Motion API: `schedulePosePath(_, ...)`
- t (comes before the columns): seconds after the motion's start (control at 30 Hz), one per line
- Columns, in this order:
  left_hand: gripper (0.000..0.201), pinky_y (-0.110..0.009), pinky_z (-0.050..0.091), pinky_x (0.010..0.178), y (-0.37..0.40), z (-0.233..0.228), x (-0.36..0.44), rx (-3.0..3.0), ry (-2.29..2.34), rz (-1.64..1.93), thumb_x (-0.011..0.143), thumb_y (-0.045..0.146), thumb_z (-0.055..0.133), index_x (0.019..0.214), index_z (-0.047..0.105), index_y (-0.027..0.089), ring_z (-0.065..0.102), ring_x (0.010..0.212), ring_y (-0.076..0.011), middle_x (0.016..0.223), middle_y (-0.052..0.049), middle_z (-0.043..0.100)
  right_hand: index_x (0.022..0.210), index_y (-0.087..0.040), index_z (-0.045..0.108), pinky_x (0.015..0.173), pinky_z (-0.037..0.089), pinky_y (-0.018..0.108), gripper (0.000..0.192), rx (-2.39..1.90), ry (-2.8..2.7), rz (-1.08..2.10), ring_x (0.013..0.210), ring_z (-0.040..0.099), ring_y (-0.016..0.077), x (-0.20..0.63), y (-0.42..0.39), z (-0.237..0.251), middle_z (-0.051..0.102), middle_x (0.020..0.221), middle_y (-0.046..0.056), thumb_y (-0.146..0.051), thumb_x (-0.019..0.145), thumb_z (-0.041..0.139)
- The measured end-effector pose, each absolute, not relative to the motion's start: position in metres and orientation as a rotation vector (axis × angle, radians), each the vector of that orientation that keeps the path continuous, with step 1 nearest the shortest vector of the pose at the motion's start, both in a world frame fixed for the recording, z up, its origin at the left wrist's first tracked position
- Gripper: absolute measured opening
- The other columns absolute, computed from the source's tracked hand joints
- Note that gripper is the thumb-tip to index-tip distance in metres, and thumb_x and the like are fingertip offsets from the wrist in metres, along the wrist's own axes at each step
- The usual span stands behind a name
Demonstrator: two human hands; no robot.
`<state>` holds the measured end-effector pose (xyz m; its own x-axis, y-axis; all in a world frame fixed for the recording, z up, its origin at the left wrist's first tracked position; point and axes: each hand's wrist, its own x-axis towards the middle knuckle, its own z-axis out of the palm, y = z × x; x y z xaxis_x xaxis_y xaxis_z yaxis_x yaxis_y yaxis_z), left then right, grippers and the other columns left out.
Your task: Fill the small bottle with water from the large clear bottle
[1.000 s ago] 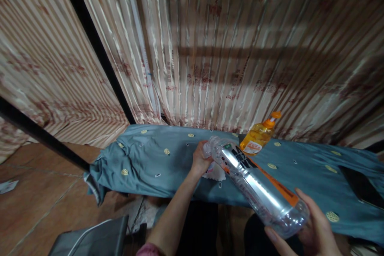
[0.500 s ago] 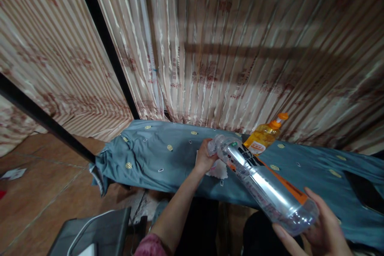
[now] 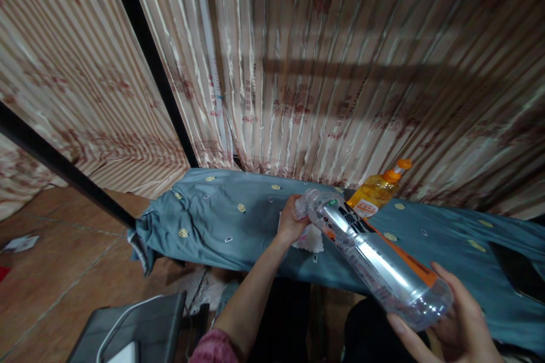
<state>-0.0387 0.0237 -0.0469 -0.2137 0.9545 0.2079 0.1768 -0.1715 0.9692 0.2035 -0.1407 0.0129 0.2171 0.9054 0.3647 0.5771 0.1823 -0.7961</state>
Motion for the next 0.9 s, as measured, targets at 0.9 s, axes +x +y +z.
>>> schedulePosePath(0.9,0.054,-0.036,0.051,0.093,0.0237,-0.0448,-0.0374,1.327,1.417,1.452,0.063,0.009,0.08,0.112,0.059,0.017,0.067,0.1,-0.0225,0.108,-0.006,0.07,0.154,-0.024,0.037,0.08,0.061,0.037,0.101,-1.465,-1.501,0.415,0.095,0.074,0.0302,0.2115,-0.1395,0.0105,0.057,0.141,0.015,-0.05,0.067,0.081)
